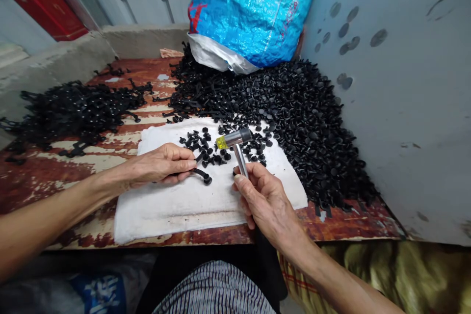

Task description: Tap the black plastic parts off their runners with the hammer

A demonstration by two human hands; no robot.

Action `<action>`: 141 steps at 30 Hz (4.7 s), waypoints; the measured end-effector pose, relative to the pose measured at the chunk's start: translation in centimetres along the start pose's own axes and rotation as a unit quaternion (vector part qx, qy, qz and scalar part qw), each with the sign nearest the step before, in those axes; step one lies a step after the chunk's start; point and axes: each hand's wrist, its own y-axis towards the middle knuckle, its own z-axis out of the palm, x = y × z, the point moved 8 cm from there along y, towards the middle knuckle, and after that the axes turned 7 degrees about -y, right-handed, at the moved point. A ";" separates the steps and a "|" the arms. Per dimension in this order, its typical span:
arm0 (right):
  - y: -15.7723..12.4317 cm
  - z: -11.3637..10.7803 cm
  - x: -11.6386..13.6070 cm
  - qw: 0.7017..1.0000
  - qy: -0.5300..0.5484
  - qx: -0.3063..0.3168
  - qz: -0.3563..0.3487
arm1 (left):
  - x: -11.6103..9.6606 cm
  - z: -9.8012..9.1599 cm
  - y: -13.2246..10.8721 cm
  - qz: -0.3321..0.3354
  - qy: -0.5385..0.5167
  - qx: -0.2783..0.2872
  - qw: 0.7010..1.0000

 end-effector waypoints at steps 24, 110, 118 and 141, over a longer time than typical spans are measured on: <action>-0.8 1.0 6.8 0.835 -0.391 -0.068 -0.382 | 1.0 -0.5 0.9 0.020 0.016 0.030 0.999; -1.5 0.7 -1.2 0.977 -0.204 0.049 -0.046 | 1.7 -0.5 -2.4 -0.021 -0.179 -0.096 0.979; -1.3 0.7 -0.9 0.979 -0.190 0.047 -0.050 | 2.1 -0.4 -1.9 -0.035 -0.188 -0.081 0.978; -3.5 2.2 5.5 0.839 -0.416 -0.051 -0.346 | 2.0 -0.3 -2.1 -0.071 -0.166 -0.097 0.979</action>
